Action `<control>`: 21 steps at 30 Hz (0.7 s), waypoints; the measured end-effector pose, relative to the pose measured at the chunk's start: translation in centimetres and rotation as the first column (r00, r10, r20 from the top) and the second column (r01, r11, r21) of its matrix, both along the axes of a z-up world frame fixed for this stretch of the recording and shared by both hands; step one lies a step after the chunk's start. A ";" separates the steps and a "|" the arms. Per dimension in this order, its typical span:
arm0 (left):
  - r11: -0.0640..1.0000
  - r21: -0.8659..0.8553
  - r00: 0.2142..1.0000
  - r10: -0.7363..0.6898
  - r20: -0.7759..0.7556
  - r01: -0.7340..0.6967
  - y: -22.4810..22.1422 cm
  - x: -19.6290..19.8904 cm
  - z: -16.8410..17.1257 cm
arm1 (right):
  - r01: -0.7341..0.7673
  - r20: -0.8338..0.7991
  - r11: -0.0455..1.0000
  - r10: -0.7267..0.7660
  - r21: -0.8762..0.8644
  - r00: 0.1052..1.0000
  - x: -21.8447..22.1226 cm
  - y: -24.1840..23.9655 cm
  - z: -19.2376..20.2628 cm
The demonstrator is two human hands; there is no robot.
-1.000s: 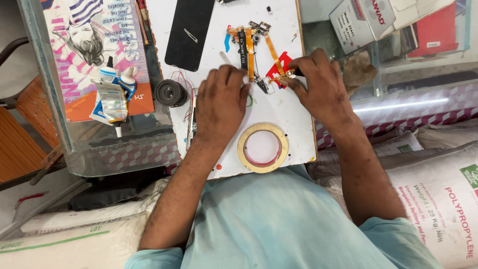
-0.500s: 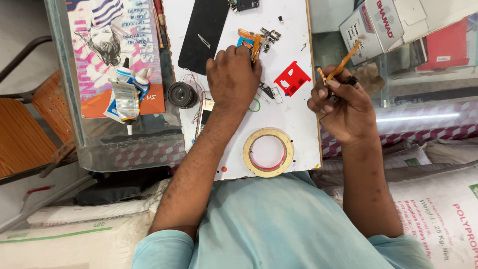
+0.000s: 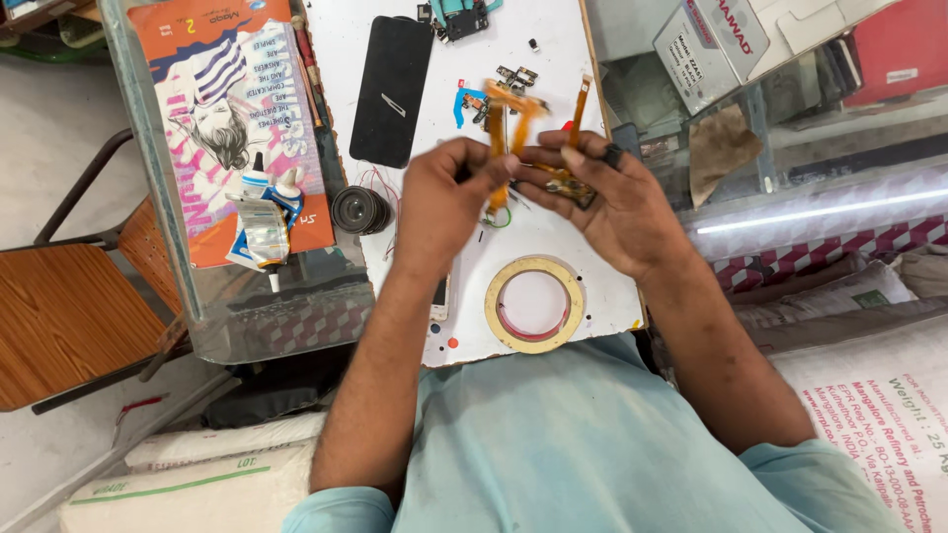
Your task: The person handles a tube of T-7000 adhesive, then picks up and manipulates a small circular electronic component with wires. They move a disassembled smartphone and other parts on the work surface, then pick up a roll of tape and a circuit board assembly, placing them back down.
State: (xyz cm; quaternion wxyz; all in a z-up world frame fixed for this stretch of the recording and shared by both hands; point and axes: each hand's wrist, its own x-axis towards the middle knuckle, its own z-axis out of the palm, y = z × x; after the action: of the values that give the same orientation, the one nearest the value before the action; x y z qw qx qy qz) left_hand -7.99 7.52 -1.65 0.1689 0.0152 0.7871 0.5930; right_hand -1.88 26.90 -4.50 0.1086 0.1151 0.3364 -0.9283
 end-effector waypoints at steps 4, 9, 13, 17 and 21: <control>0.974 -0.206 0.961 -0.146 -0.237 0.097 1.1 2.0 1.2 | -0.008 0.003 0.984 0.009 -0.178 1.000 0.4 -0.8 -0.8; 0.940 -0.310 0.941 -0.224 -0.254 0.140 1.5 3.0 3.1 | 0.063 0.152 0.997 -0.056 -0.040 0.987 0.4 -1.1 -0.6; 0.970 -0.230 0.942 -0.153 -0.298 0.085 0.1 2.0 3.1 | 0.103 0.191 0.995 -0.097 -0.019 0.977 1.0 -0.2 -0.3; 0.884 -0.461 0.891 -0.151 -0.427 -0.071 0.2 -0.4 1.5 | 0.102 0.091 0.995 -0.103 0.015 0.990 2.2 1.0 -1.2; 0.728 -0.645 0.691 -0.343 -0.636 -0.232 2.1 -3.3 -0.9 | 0.087 0.058 0.992 -0.082 -0.090 0.995 3.7 2.6 -2.6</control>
State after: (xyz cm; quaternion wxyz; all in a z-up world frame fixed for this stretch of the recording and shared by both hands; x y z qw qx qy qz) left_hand -11.32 9.62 -2.54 -0.1406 0.2088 0.9470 0.1995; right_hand 1.81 29.45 -7.11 0.0837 0.1494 0.2848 -0.9432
